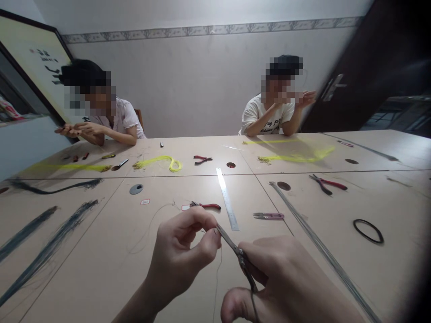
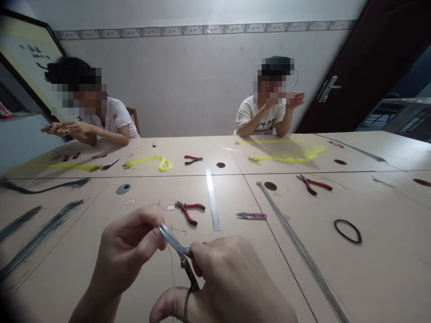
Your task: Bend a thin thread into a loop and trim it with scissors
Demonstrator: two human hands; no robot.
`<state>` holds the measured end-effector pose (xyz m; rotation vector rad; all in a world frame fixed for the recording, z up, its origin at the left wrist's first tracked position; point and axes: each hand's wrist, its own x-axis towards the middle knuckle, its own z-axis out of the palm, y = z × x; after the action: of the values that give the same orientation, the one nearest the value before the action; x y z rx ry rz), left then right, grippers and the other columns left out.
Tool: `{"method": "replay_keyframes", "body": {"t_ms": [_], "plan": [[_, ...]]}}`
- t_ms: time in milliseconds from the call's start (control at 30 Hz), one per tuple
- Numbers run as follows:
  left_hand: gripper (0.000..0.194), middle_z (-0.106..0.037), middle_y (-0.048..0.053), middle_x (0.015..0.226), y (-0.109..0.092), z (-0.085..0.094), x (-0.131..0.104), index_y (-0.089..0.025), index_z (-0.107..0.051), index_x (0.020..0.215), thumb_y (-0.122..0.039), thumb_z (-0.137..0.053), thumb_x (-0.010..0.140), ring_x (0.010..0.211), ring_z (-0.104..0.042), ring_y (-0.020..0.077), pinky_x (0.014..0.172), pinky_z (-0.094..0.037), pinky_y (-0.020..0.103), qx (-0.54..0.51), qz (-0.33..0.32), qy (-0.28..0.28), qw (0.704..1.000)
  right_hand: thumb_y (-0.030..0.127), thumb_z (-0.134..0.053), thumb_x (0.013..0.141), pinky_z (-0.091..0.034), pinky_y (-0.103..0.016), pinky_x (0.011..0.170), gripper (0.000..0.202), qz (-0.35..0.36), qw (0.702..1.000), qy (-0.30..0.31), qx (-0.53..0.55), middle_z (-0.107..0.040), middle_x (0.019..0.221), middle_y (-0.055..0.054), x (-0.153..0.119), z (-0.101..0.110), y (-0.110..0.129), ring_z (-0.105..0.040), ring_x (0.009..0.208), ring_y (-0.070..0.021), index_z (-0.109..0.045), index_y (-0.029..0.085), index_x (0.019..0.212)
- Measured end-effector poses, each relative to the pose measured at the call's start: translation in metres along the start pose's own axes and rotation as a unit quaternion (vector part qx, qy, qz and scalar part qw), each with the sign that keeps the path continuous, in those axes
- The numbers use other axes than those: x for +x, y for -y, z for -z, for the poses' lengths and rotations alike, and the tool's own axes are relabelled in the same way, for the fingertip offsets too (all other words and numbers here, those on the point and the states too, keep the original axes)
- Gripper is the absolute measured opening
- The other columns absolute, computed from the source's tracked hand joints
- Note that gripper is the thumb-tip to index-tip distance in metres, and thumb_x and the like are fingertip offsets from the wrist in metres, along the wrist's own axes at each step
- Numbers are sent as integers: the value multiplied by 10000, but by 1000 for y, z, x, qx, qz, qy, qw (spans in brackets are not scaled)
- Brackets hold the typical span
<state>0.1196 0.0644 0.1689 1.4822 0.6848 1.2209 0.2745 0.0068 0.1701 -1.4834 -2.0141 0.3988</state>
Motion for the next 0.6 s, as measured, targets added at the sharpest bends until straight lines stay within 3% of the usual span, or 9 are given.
{"method": "replay_keyframes", "body": {"t_ms": [300,400,533,600], "plan": [[199,-543,-69,571,0,0,0,-209,-605,645,-23,-571,705,530,-506,59,508,-426,130,15,-5,-3,1000,757,-480,767,-281,-192,393,653,53,996,-59,-40,-453,369,52,0,0,1,-404,343,-62,-460,174,475],[186,-547,-69,563,0,2,-1,-213,-608,642,-42,-583,710,524,-510,62,503,-430,125,22,-5,-4,1000,739,-578,714,-275,-196,400,637,44,996,-45,-65,-485,365,40,2,2,3,-436,342,-64,-474,166,458],[177,-538,-63,542,-1,4,0,-216,-622,625,-62,-611,711,500,-498,65,472,-416,118,39,-20,-7,999,562,-770,618,-195,-194,372,508,-1,997,-11,-78,-486,367,50,1,1,0,-385,339,-47,-494,167,456],[153,-525,-59,517,0,3,1,-223,-630,599,-107,-639,698,476,-489,79,453,-419,136,76,-22,-12,997,424,-786,631,-135,-203,350,431,-5,997,12,-70,-463,373,61,0,-5,-5,-335,331,-35,-496,164,445]]}}
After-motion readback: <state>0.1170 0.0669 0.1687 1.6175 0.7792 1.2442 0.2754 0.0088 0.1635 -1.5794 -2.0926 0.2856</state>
